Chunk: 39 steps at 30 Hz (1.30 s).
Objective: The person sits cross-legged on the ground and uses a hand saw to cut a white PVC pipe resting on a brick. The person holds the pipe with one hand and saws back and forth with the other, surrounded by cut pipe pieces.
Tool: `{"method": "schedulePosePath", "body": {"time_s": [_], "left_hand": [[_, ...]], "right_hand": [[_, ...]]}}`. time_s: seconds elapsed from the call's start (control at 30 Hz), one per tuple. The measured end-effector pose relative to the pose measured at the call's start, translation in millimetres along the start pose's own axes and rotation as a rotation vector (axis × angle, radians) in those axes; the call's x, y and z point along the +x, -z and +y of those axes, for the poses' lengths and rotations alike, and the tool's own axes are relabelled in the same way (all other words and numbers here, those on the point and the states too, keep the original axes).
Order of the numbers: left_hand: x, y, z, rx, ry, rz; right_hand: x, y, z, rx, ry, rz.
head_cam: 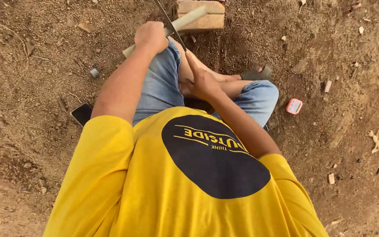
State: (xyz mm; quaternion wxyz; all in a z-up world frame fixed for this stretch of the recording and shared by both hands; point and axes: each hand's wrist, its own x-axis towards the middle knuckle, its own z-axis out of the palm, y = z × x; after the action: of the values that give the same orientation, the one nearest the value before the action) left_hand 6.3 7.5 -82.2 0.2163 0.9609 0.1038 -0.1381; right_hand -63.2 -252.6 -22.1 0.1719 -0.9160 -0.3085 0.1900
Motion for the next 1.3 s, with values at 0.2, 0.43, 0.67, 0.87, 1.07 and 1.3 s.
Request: {"method": "schedulePosePath", "body": {"time_s": [0.2,0.43,0.67,0.87,1.07,1.3], "left_hand": [[3,3,0,-0.059,0.050,-0.032],[15,-23,-13,0.025,-0.063,0.105],[5,-8,-13,-0.080,-0.041,0.150],[7,-8,-11,-0.069,-0.041,0.126],[8,-11,-6,0.089,-0.060,0.081],[13,-10,-16,-0.069,0.025,0.060]], "right_hand": [[-70,-1,14,0.056,0.067,0.066],[-87,1,21,0.094,-0.023,0.023],[-81,-4,18,0.103,-0.035,0.030],[-90,-8,27,0.087,-0.033,0.095],[-48,3,8,0.086,-0.051,0.039],[-61,10,13,0.043,0.011,0.113]]}}
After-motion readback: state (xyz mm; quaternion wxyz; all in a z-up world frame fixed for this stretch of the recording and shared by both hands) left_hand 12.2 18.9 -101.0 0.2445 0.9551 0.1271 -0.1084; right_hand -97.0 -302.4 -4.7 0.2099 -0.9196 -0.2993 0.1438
